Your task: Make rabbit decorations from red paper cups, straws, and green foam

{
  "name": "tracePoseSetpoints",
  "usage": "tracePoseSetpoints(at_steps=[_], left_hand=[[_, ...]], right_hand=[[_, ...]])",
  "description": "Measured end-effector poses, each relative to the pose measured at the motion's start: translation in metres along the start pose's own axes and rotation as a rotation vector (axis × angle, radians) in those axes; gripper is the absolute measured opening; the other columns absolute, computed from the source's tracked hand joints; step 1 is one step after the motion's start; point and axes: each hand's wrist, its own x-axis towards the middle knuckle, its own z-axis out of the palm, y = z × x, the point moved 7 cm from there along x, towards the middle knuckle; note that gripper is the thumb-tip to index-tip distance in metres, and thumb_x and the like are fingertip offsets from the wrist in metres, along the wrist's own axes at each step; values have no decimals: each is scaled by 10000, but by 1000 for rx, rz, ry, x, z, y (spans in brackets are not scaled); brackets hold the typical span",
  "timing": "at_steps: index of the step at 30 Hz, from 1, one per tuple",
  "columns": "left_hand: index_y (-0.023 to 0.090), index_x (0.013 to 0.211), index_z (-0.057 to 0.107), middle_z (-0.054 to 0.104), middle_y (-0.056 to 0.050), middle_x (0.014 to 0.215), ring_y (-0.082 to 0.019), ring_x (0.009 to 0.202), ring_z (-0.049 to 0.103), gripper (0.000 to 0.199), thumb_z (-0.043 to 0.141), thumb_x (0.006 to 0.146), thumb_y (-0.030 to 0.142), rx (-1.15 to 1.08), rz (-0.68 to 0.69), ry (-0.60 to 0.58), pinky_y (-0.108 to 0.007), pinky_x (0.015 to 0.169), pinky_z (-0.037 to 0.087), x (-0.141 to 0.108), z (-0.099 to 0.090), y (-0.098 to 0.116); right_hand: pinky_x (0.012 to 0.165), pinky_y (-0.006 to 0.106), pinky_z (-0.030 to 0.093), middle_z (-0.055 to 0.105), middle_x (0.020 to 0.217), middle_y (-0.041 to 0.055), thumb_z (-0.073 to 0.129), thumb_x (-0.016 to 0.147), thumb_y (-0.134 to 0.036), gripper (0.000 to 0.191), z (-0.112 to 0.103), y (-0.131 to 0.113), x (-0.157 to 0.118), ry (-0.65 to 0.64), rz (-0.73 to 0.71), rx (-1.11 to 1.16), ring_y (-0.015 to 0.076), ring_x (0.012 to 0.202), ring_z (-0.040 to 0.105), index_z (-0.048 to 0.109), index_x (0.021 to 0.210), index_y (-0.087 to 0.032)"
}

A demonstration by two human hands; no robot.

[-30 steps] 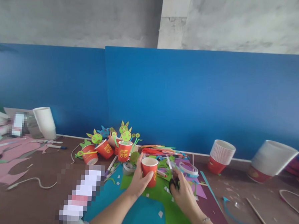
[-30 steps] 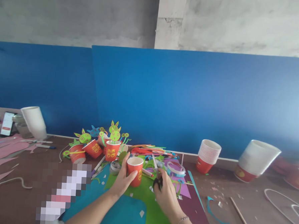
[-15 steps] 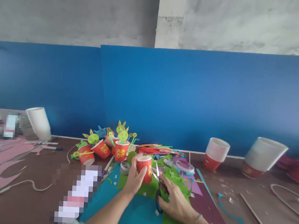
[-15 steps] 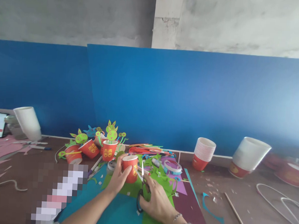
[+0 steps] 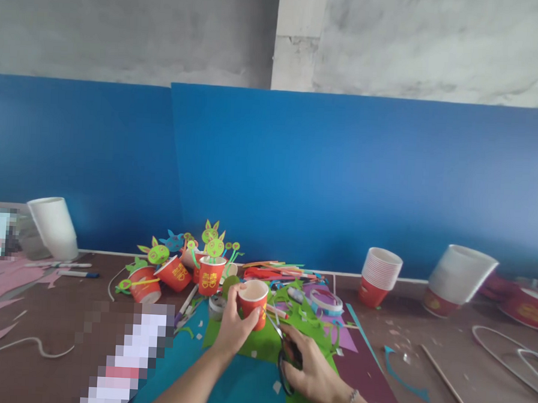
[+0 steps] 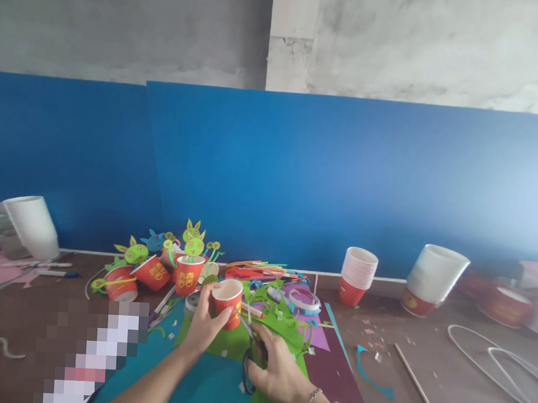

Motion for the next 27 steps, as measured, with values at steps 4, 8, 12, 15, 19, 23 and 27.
tracePoseSetpoints(at_steps=[4, 8, 12, 15, 19, 23, 27], left_hand=[[204, 1007, 490, 606, -61, 1008, -232, 983, 596, 265, 594, 766, 245, 120, 86, 11, -391, 887, 463, 0, -1, 2], [196, 870, 537, 593, -101, 1121, -263, 1087, 560, 108, 589, 782, 231, 212, 166, -15, -428, 943, 439, 1, 3, 0], [195, 834, 530, 476, -153, 1334, -288, 1212, 491, 55, 570, 796, 199, 249, 228, -9, -462, 988, 415, 1, 3, 2], [197, 800, 515, 423, -165, 1386, -302, 1256, 453, 52, 564, 799, 183, 267, 259, 6, -483, 994, 412, 0, 2, 6], [195, 782, 505, 402, -173, 1397, -308, 1283, 425, 60, 537, 832, 194, 295, 288, -7, -498, 999, 407, -1, 4, 13], [192, 800, 513, 394, -175, 1400, -304, 1288, 420, 80, 494, 875, 213, 300, 310, -23, -502, 1004, 403, -2, 5, 14], [193, 855, 532, 448, -166, 1354, -286, 1278, 428, 68, 475, 891, 195, 302, 352, -79, -489, 1015, 397, -2, 6, 15]], right_hand=[[528, 233, 291, 396, 648, -65, 498, 666, -170, 331, -1, -1, -2, 0, 3, 6, 107, 579, 378, 534, 994, -153], [543, 237, 300, 413, 654, -59, 507, 660, -179, 280, -1, 0, -2, -18, 26, 4, 112, 592, 387, 522, 939, -158], [536, 234, 288, 396, 645, -64, 518, 657, -164, 282, -1, 2, 0, -28, 32, 28, 108, 590, 373, 522, 939, -163], [524, 231, 273, 384, 639, -70, 521, 665, -150, 293, 0, 4, 0, -31, 32, 63, 100, 578, 351, 518, 957, -163], [512, 232, 248, 352, 620, -80, 516, 669, -127, 269, 2, 7, -1, -24, 19, 108, 92, 563, 320, 516, 936, -165], [508, 230, 244, 349, 612, -80, 507, 670, -115, 224, 2, 9, 0, -14, 29, 138, 90, 560, 322, 515, 888, -163], [509, 229, 241, 340, 604, -79, 497, 670, -113, 235, 1, 7, 0, -27, 40, 170, 91, 560, 311, 547, 896, -154]])
